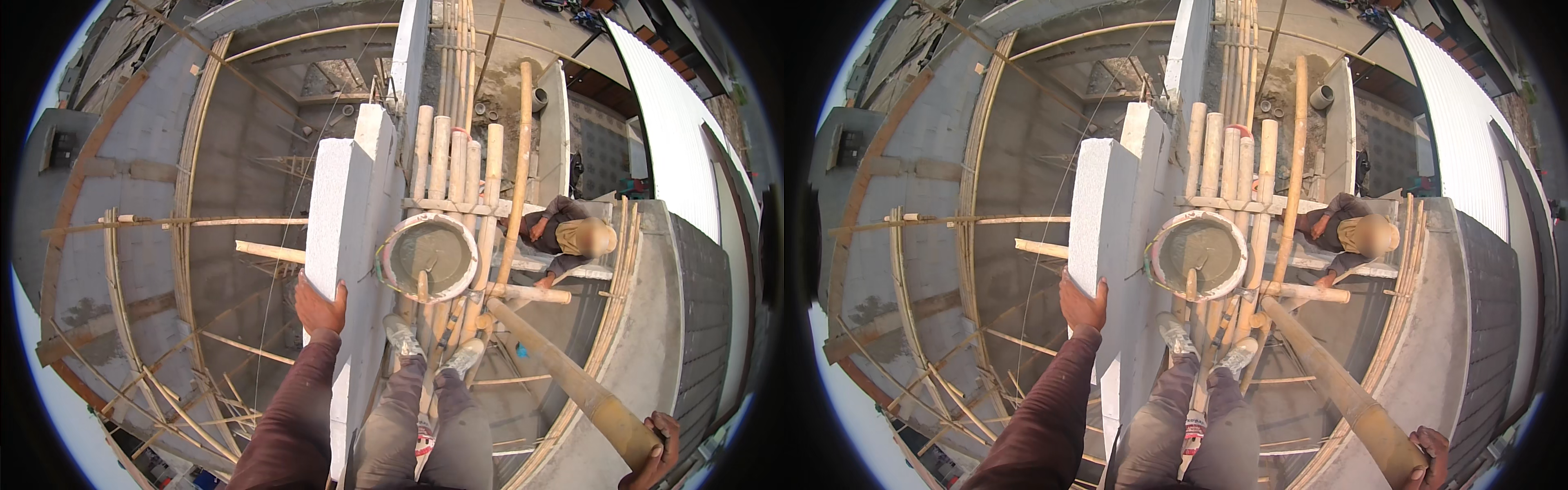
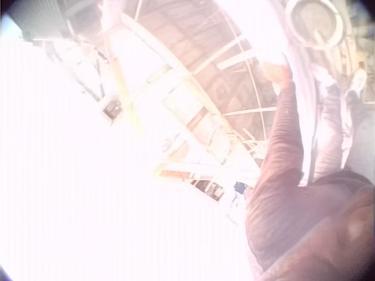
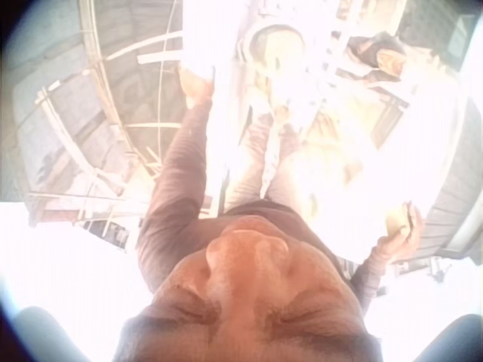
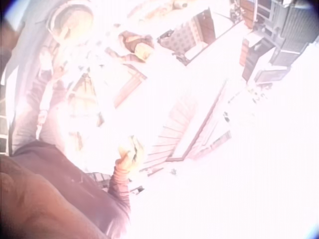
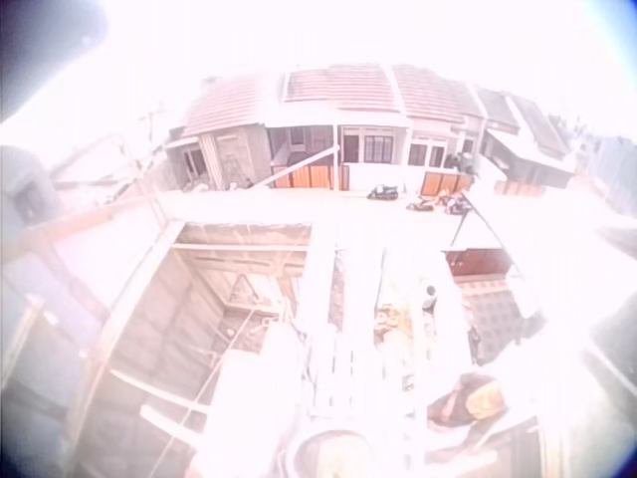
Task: The person builds a wall at a construction site by measuring a white brick with a tape measure, applying cement with a trowel, and securing the brick in place using a hammer.
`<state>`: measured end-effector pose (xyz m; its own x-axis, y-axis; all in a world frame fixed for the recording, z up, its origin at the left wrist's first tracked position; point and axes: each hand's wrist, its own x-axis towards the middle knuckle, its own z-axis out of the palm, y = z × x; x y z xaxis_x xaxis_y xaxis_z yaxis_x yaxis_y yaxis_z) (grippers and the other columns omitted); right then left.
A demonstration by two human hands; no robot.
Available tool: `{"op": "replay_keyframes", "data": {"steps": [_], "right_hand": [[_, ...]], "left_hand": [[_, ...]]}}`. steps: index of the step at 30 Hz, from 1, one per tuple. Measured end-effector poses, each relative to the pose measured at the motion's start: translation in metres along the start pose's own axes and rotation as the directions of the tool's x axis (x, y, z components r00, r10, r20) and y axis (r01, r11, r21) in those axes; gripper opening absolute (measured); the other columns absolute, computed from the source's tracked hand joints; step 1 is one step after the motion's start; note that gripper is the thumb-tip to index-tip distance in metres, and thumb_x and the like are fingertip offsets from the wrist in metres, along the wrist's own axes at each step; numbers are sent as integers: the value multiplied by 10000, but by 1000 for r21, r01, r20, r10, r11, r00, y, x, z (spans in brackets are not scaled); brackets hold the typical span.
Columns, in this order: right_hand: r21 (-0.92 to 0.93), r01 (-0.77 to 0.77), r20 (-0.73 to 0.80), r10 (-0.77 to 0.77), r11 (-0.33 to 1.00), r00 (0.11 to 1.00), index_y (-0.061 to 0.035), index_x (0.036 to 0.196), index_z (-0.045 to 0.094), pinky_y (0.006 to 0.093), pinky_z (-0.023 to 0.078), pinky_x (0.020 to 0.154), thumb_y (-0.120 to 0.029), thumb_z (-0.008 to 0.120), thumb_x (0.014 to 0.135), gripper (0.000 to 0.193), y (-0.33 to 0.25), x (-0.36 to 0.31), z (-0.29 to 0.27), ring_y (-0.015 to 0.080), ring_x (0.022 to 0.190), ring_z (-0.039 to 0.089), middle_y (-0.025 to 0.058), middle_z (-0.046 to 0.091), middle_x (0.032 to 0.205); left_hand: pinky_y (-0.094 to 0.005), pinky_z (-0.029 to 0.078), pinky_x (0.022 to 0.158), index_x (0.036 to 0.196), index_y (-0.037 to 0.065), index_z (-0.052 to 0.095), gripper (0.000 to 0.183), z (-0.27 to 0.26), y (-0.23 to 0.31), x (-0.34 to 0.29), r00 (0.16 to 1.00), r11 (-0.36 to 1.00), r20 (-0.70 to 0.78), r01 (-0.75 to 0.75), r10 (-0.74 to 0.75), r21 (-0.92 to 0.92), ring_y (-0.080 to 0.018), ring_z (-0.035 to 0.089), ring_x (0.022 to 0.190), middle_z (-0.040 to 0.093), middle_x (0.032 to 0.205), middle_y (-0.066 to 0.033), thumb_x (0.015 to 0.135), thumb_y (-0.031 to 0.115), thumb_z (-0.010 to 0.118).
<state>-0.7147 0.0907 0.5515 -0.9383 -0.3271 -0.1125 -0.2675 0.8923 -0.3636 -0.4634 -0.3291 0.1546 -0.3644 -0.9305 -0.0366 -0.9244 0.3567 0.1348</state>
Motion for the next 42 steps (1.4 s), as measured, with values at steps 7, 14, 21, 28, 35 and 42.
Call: {"op": "replay_keyframes", "data": {"steps": [7, 14, 21, 28, 35, 42], "right_hand": [[35, 5, -16, -5, 999, 1000, 93, 1064, 705, 487, 526, 910, -407, 454, 991, 564, 3, -3, 3, 390, 991, 672, 232, 710, 1069], [121, 30, -65, -22, 992, 998, 117, 1078, 678, 465, 547, 876, -374, 441, 997, 551, 12, -8, 7, 381, 982, 681, 258, 701, 1062], [93, 125, -71, -119, 988, 990, 126, 1076, 670, 463, 550, 888, -320, 397, 1009, 527, -1, -6, 10, 383, 990, 677, 260, 694, 1073], [124, 196, -125, -180, 973, 976, 125, 1097, 654, 449, 551, 892, -304, 339, 1032, 536, -4, -12, 16, 376, 987, 669, 258, 680, 1079], [111, 286, -107, -275, 952, 955, 130, 1110, 651, 458, 557, 873, -281, 315, 1057, 533, 12, -14, 17, 381, 981, 664, 265, 675, 1077], [284, 87, -70, -70, 955, 995, 89, 1243, 588, 398, 473, 949, -428, 342, 1037, 608, 51, -13, 7, 269, 1064, 583, 189, 597, 1246]], "left_hand": [[-466, 410, 1062, 1463, -64, 385, 931, -1, -4, 0, 996, 998, 63, 67, -66, -17, -390, 512, 1254, 531, 1367, -242, 802, 488, 740], [-470, 415, 1060, 1442, -71, 397, 901, 3, 0, 1, 1000, 1000, -21, 1, -1, -25, -399, 515, 1250, 539, 1350, -257, 812, 476, 739], [-457, 437, 1029, 1432, -71, 404, 888, 2, -4, 2, 997, 999, -71, -24, 21, -32, -390, 546, 1203, 562, 1281, -241, 815, 476, 735], [-460, 458, 974, 1442, -63, 402, 904, -2, -2, 1, 999, 999, -48, 6, -8, -46, -374, 568, 1134, 573, 1225, -213, 816, 509, 715], [-459, 463, 961, 1450, -55, 399, 912, -7, -4, -1, 998, 999, -65, -10, 7, -46, -363, 576, 1121, 577, 1224, -205, 815, 519, 711], [-454, 455, 1007, 1455, -52, 390, 908, -5, 6, -1, 998, 998, 17, 55, -54, -43, -371, 556, 1193, 561, 1286, -214, 831, 518, 720]]}}
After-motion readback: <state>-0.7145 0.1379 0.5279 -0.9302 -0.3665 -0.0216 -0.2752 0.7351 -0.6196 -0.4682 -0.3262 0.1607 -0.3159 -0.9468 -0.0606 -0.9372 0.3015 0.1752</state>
